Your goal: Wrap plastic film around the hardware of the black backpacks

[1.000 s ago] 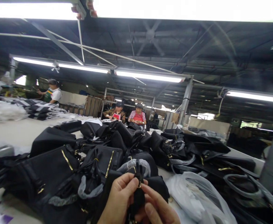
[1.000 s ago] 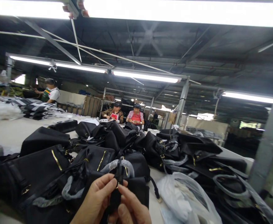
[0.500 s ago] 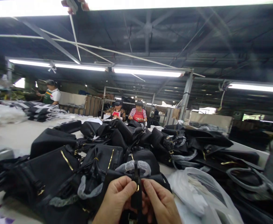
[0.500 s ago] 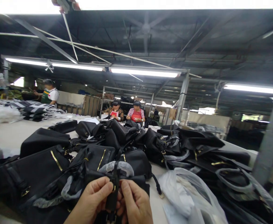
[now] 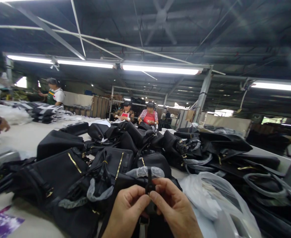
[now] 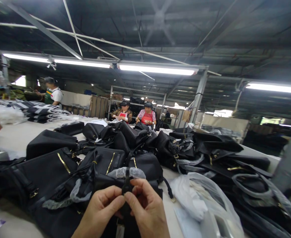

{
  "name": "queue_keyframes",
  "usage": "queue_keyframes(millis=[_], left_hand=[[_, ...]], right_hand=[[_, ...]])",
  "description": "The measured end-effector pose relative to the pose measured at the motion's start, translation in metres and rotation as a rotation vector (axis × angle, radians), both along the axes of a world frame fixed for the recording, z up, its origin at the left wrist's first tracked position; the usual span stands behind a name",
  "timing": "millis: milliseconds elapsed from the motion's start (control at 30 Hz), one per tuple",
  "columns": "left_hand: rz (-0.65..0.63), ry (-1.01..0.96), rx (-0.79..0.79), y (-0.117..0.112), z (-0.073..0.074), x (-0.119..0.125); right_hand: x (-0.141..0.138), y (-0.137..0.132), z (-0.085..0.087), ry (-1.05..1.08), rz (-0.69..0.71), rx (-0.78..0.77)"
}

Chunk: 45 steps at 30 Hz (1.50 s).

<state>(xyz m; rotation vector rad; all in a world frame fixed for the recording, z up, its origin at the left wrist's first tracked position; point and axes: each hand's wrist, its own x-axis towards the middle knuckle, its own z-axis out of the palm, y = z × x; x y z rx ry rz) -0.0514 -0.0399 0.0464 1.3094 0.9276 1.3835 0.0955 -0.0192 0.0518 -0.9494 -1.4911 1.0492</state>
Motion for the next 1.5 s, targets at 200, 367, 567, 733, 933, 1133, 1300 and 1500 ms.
queue_keyframes(millis=[200,367,567,733,933,1133,1300,1500], left_hand=[[-0.038,-0.054,-0.033,-0.001,-0.008,-0.004],[0.021,-0.135,-0.055,0.004,-0.014,-0.001],[0.063,-0.195,-0.050,-0.002,-0.011,0.007],[0.029,-0.149,-0.091,-0.003,-0.012,0.006],[0.022,0.051,-0.034,0.001,-0.018,0.004],[0.062,0.070,-0.060,-0.001,-0.018,0.007],[0.051,0.005,-0.076,0.000,-0.015,0.007],[0.042,-0.052,-0.113,0.005,-0.022,0.012]], right_hand=[[0.010,0.003,0.011,0.031,0.086,-0.140],[0.018,0.004,0.013,0.026,0.102,-0.178],[0.016,0.003,0.011,0.039,0.118,-0.147],[0.014,0.004,0.009,-0.034,0.076,-0.075],[0.013,0.001,0.005,-0.120,0.147,-0.061],[0.019,0.000,0.010,-0.133,0.129,-0.088],[0.013,-0.006,0.013,-0.207,0.005,-0.060],[0.009,-0.010,0.008,-0.242,-0.092,-0.048]])
